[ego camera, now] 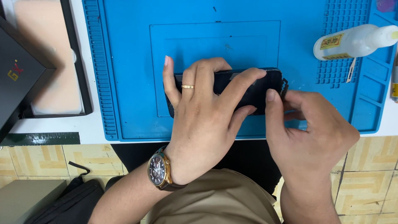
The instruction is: Opening the casing of an iPhone using a razor blade and adhesive remover.
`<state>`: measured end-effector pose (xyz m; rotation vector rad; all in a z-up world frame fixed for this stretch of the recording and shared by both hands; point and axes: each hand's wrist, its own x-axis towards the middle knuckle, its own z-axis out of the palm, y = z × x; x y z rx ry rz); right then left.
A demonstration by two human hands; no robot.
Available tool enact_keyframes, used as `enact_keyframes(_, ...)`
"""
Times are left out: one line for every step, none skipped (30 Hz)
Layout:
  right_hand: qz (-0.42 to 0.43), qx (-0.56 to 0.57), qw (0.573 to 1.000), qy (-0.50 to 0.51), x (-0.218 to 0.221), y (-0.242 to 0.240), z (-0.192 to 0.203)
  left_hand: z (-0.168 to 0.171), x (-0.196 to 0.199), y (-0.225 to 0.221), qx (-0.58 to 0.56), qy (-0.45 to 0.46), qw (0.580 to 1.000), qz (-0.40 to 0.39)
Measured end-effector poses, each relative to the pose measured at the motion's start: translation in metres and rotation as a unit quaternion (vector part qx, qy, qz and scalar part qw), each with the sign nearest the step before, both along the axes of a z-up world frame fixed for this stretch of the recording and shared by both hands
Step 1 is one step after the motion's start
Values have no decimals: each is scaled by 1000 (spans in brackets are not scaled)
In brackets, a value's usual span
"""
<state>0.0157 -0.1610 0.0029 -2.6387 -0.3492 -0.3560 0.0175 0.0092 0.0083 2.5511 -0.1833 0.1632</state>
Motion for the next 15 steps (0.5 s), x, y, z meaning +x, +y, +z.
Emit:
enact_keyframes(7, -2, 1000, 4, 0, 0, 1, 0, 0, 0, 1, 1, 1000, 1)
enact_keyframes(7, -3, 1000, 4, 1, 0, 1, 0, 0, 0, 0, 1, 1000, 1)
enact_keyframes(7, -3, 1000, 3, 1, -1, 1, 0, 0, 0, 3, 0, 1000, 0)
enact_keyframes(7, -3, 1000, 2, 2, -1, 1, 0, 0, 0, 6, 0, 1000, 0)
enact_keyframes(8, -3, 1000, 2, 1, -2, -2, -1, 0, 0, 6, 0, 1000, 0)
enact_keyframes(0, -28, 1000, -12, -1, -3, -5, -1, 0, 0, 6, -1, 1000, -1)
enact_keyframes(-7, -54, 998, -25, -3, -4, -8, -2, 0, 0, 7, -1, 1000, -2)
enact_keyframes(-7, -54, 998, -24, -3, -4, -10, -2, 0, 0, 7, 0, 1000, -3)
enact_keyframes(-5, -56, 998, -35, -3, -4, -11, -2, 1, 0, 11, -2, 1000, -3)
enact_keyframes(-3, -57, 997, -46, -3, -4, -12, -3, 1, 0, 14, -5, 1000, -4)
enact_keyframes(-4, -58, 997, -45, -2, -4, -9, -2, 1, 0, 14, -5, 1000, -4)
enact_keyframes(-5, -19, 1000, -15, 0, -3, -6, -2, 1, 0, 14, -5, 1000, -4)
enact_keyframes(-5, 19, 1000, 15, 2, -3, -2, -2, 1, 0, 15, -6, 1000, -3)
enact_keyframes(-5, 20, 1000, 15, 3, -4, -1, -2, 0, 0, 16, -6, 1000, -3)
enact_keyframes(-14, 45, 998, 43, 4, -5, 0, -2, 0, 0, 14, -6, 1000, -2)
